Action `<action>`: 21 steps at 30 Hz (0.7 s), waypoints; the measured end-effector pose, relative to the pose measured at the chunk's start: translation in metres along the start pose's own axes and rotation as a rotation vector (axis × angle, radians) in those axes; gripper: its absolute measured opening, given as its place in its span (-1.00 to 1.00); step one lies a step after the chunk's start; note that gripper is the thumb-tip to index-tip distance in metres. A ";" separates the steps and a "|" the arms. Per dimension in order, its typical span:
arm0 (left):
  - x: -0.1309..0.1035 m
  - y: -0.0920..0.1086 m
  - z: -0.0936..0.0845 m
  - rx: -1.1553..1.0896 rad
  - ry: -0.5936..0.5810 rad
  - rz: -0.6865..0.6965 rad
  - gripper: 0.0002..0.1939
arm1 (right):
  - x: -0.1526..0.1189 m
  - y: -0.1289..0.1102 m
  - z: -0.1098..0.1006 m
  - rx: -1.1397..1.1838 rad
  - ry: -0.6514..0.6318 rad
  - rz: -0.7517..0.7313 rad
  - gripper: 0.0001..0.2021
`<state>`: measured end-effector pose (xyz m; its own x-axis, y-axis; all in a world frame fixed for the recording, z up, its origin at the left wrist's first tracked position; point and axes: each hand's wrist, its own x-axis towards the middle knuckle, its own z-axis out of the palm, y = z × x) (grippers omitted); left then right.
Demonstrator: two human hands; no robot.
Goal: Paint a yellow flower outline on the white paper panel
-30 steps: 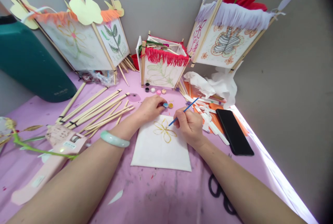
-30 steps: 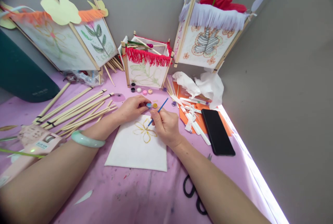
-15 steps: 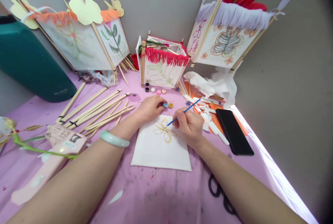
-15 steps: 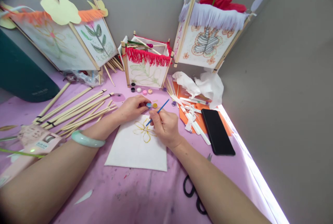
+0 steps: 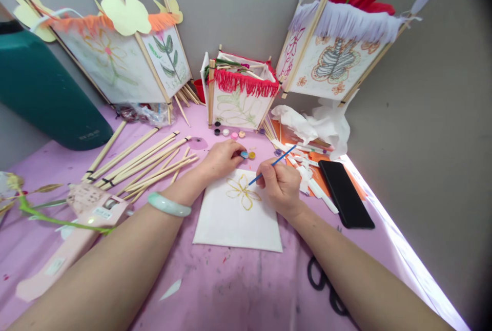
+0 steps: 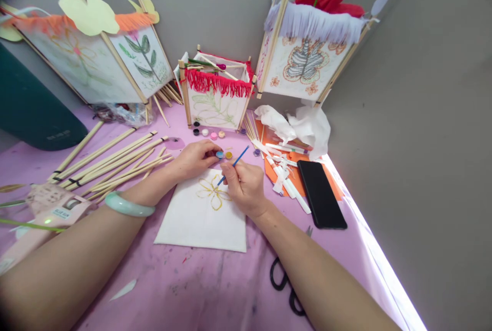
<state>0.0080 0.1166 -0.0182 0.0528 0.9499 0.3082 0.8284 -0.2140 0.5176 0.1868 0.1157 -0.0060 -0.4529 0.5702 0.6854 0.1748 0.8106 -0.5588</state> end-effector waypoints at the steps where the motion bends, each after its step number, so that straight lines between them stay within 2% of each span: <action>1: 0.000 0.000 0.000 0.001 0.001 0.001 -0.77 | 0.000 0.000 0.000 0.004 0.011 0.004 -0.67; 9: 0.001 -0.002 0.002 -0.001 0.006 0.011 -0.77 | 0.000 0.000 0.001 -0.007 -0.041 0.005 -0.66; 14: 0.000 -0.003 0.001 0.005 0.012 0.018 -0.77 | 0.001 -0.002 -0.001 0.008 0.028 0.027 -0.66; 21: 0.000 -0.003 0.002 -0.010 0.011 0.011 -0.77 | 0.002 -0.004 -0.002 -0.005 0.038 0.037 -0.65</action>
<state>0.0067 0.1172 -0.0210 0.0560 0.9447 0.3230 0.8220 -0.2272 0.5222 0.1869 0.1137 -0.0018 -0.4126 0.6045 0.6815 0.1954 0.7894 -0.5819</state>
